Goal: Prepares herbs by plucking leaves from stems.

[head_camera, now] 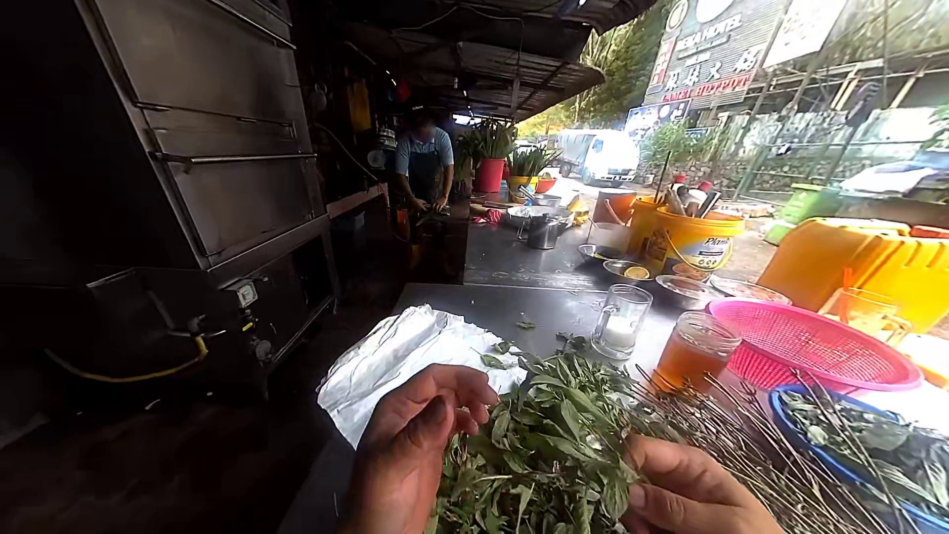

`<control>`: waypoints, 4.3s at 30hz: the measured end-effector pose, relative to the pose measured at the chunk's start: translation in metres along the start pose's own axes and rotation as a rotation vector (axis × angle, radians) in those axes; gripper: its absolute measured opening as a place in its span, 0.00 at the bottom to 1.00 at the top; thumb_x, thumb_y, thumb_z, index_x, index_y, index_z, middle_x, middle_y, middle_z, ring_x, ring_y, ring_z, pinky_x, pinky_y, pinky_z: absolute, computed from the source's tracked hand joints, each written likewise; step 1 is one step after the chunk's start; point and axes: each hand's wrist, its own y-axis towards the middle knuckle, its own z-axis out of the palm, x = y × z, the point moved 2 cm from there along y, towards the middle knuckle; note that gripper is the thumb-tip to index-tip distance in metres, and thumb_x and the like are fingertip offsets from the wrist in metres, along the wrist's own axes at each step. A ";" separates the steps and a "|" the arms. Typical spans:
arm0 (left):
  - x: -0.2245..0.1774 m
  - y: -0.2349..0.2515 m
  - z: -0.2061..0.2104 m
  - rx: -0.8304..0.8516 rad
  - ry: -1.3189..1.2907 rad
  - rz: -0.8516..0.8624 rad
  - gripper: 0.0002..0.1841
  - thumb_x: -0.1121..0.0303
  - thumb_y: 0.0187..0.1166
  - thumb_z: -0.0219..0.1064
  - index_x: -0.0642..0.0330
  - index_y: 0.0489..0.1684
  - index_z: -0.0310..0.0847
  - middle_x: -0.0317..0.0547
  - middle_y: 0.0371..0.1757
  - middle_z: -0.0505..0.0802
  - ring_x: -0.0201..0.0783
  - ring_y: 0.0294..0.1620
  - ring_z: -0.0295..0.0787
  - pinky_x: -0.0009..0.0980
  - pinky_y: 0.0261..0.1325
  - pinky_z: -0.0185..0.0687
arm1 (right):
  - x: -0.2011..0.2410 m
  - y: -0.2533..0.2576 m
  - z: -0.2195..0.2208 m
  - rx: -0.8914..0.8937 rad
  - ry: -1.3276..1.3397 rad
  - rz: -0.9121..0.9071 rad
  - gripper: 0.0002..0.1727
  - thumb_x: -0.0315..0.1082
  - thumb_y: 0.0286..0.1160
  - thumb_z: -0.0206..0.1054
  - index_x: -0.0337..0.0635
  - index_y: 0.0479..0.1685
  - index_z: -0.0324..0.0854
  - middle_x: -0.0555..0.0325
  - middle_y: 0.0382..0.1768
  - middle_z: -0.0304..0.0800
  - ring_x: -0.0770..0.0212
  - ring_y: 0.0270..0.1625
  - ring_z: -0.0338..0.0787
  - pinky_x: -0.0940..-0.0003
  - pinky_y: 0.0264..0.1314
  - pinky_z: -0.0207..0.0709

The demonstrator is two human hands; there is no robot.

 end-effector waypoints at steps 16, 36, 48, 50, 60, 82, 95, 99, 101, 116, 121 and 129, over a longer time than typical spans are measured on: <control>-0.008 -0.003 0.008 0.198 0.650 0.214 0.04 0.70 0.70 0.70 0.59 0.32 0.89 0.37 0.30 0.90 0.25 0.33 0.87 0.20 0.35 0.84 | 0.003 -0.001 -0.001 -0.047 -0.040 0.008 0.08 0.28 0.81 0.65 0.51 0.42 0.88 0.65 0.26 0.90 0.75 0.24 0.85 0.80 0.25 0.77; -0.008 -0.004 -0.006 -0.155 0.835 0.152 0.09 0.67 0.67 0.64 0.50 0.18 0.88 0.32 0.28 0.92 0.26 0.31 0.88 0.23 0.32 0.82 | -0.003 0.002 -0.006 -0.286 -0.142 0.041 0.07 0.30 0.78 0.66 0.52 0.34 0.88 0.71 0.17 0.77 0.78 0.14 0.67 0.80 0.14 0.61; 0.018 -0.012 0.038 0.155 1.152 0.271 0.09 0.63 0.78 0.67 0.51 0.32 0.92 0.33 0.31 0.93 0.32 0.40 0.87 0.38 0.51 0.76 | -0.003 0.003 0.003 -0.225 -0.109 0.110 0.08 0.31 0.82 0.64 0.45 0.51 0.88 0.65 0.21 0.83 0.76 0.16 0.74 0.80 0.17 0.66; 0.016 -0.012 0.037 0.128 1.117 0.245 0.11 0.64 0.80 0.65 0.53 0.30 0.93 0.35 0.28 0.92 0.32 0.36 0.86 0.37 0.48 0.77 | 0.001 0.003 0.006 -0.323 -0.145 0.162 0.14 0.33 0.86 0.60 0.43 0.64 0.82 0.56 0.26 0.90 0.67 0.17 0.82 0.74 0.15 0.74; 0.021 -0.015 0.034 -0.081 1.467 0.260 0.10 0.65 0.66 0.63 0.53 0.16 0.83 0.37 0.20 0.85 0.35 0.25 0.82 0.39 0.35 0.75 | -0.001 0.004 0.009 -0.372 -0.327 0.180 0.05 0.33 0.61 0.80 0.46 0.32 0.90 0.64 0.20 0.87 0.70 0.15 0.78 0.71 0.16 0.72; -0.006 -0.017 0.044 -0.115 0.994 0.413 0.08 0.69 0.73 0.73 0.57 0.47 0.89 0.34 0.26 0.85 0.20 0.25 0.78 0.15 0.30 0.76 | 0.003 0.002 0.012 -0.349 -0.056 0.311 0.07 0.28 0.75 0.68 0.43 0.28 0.86 0.59 0.19 0.87 0.72 0.11 0.73 0.78 0.11 0.64; 0.022 -0.017 0.048 -0.056 1.535 0.321 0.10 0.66 0.72 0.65 0.51 0.24 0.93 0.35 0.19 0.83 0.32 0.22 0.81 0.29 0.23 0.75 | 0.001 0.003 0.018 -0.361 -0.336 0.269 0.05 0.33 0.69 0.72 0.47 0.26 0.86 0.63 0.16 0.83 0.68 0.14 0.77 0.69 0.16 0.70; 0.027 -0.017 0.057 -0.249 1.670 0.297 0.10 0.66 0.62 0.65 0.51 0.10 0.77 0.35 0.16 0.80 0.34 0.18 0.79 0.33 0.17 0.70 | 0.001 0.003 0.032 -0.340 -0.427 0.203 0.06 0.33 0.70 0.71 0.46 0.27 0.87 0.65 0.16 0.82 0.68 0.16 0.78 0.67 0.19 0.71; 0.023 -0.013 0.047 -0.411 1.637 0.285 0.09 0.68 0.59 0.67 0.54 0.11 0.76 0.36 0.16 0.80 0.34 0.16 0.78 0.34 0.17 0.70 | 0.001 0.004 0.035 -0.356 -0.346 0.217 0.06 0.31 0.71 0.70 0.46 0.26 0.86 0.64 0.15 0.82 0.69 0.15 0.77 0.68 0.17 0.70; 0.011 -0.011 0.040 -0.096 0.776 0.139 0.07 0.74 0.71 0.74 0.65 0.43 0.93 0.34 0.26 0.90 0.21 0.23 0.79 0.19 0.27 0.77 | 0.000 0.005 0.025 -0.318 0.029 0.304 0.10 0.27 0.76 0.66 0.44 0.26 0.86 0.61 0.18 0.85 0.75 0.11 0.69 0.80 0.10 0.59; 0.019 -0.016 0.052 -0.225 0.636 -0.032 0.03 0.76 0.77 0.67 0.64 0.40 0.87 0.34 0.29 0.90 0.23 0.23 0.81 0.21 0.26 0.78 | 0.000 0.005 0.029 -0.305 0.130 0.245 0.11 0.26 0.77 0.64 0.44 0.26 0.85 0.60 0.19 0.86 0.76 0.11 0.71 0.81 0.10 0.60; 0.023 -0.021 0.059 -0.549 -0.145 -0.625 0.12 0.73 0.86 0.52 0.57 0.29 0.77 0.31 0.10 0.68 0.25 0.08 0.61 0.22 0.13 0.65 | -0.005 0.005 0.045 -0.533 -0.372 0.068 0.03 0.26 0.71 0.70 0.42 0.32 0.88 0.64 0.20 0.86 0.70 0.17 0.80 0.70 0.20 0.75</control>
